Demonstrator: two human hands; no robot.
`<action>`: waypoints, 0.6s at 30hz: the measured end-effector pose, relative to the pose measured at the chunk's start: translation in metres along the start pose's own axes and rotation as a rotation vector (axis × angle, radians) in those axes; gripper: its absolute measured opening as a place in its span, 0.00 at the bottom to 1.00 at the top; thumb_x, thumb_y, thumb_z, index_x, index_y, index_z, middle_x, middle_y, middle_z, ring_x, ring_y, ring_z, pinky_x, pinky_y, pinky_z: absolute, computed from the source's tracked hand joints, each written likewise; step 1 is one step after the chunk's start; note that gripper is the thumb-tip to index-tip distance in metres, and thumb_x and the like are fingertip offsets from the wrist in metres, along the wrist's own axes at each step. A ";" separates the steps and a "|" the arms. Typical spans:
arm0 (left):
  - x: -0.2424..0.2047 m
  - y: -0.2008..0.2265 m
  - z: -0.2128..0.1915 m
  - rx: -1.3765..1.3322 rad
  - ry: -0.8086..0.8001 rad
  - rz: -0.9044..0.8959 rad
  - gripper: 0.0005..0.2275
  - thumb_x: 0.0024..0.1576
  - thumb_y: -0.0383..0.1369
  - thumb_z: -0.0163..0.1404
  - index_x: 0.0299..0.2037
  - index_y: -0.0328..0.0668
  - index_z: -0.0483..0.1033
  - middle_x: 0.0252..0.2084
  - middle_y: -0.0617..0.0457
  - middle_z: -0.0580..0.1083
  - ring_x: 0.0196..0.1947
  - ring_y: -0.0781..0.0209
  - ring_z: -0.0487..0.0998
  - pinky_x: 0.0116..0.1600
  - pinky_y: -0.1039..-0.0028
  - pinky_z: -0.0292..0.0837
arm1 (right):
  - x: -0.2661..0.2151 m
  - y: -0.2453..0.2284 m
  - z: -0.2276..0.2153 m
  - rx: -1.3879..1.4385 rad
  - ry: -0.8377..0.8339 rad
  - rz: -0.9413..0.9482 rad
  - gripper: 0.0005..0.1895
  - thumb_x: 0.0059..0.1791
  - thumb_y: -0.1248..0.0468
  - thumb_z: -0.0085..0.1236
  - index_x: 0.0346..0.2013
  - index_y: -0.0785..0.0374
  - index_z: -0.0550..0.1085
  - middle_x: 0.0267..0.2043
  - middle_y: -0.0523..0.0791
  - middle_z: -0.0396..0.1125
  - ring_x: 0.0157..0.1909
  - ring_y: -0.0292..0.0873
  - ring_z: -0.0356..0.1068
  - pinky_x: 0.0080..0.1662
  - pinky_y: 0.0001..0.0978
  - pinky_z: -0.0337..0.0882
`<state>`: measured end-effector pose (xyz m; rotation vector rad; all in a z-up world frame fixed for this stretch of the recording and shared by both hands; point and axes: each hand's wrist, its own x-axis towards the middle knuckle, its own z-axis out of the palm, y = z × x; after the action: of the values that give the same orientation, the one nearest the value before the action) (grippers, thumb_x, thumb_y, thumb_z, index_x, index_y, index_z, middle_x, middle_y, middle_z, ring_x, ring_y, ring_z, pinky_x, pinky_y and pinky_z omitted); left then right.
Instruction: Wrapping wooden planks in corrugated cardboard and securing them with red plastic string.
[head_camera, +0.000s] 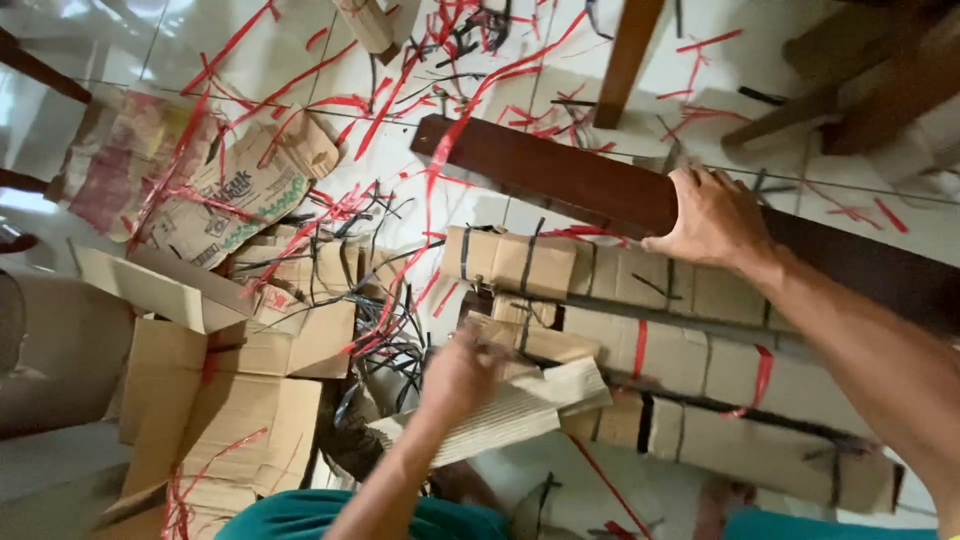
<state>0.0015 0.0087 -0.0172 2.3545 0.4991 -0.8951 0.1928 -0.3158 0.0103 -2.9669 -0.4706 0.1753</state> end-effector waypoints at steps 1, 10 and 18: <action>0.000 -0.004 -0.016 0.001 -0.004 0.012 0.19 0.57 0.44 0.56 0.57 0.57 0.68 0.53 0.47 0.78 0.56 0.40 0.79 0.62 0.51 0.73 | -0.009 -0.001 -0.005 -0.007 0.003 0.009 0.42 0.36 0.41 0.69 0.54 0.67 0.73 0.48 0.56 0.72 0.53 0.61 0.75 0.52 0.55 0.74; -0.036 -0.032 -0.066 -1.876 0.083 -0.190 0.41 0.55 0.69 0.35 0.75 0.56 0.49 0.71 0.38 0.59 0.70 0.26 0.61 0.68 0.39 0.58 | -0.100 0.012 -0.012 0.001 -0.212 -0.167 0.44 0.34 0.46 0.69 0.61 0.61 0.69 0.57 0.51 0.69 0.64 0.55 0.70 0.66 0.53 0.66; -0.041 -0.090 0.032 -1.384 0.099 -0.462 0.24 0.60 0.60 0.45 0.40 0.47 0.72 0.32 0.44 0.76 0.24 0.46 0.77 0.36 0.58 0.74 | -0.127 0.027 0.033 -0.312 -0.190 -0.450 0.34 0.40 0.50 0.68 0.55 0.58 0.68 0.56 0.48 0.69 0.66 0.51 0.69 0.70 0.47 0.62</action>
<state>-0.0893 0.0522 -0.0420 1.0111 1.2279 -0.3382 0.0762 -0.3775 -0.0145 -3.0441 -1.2766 0.3639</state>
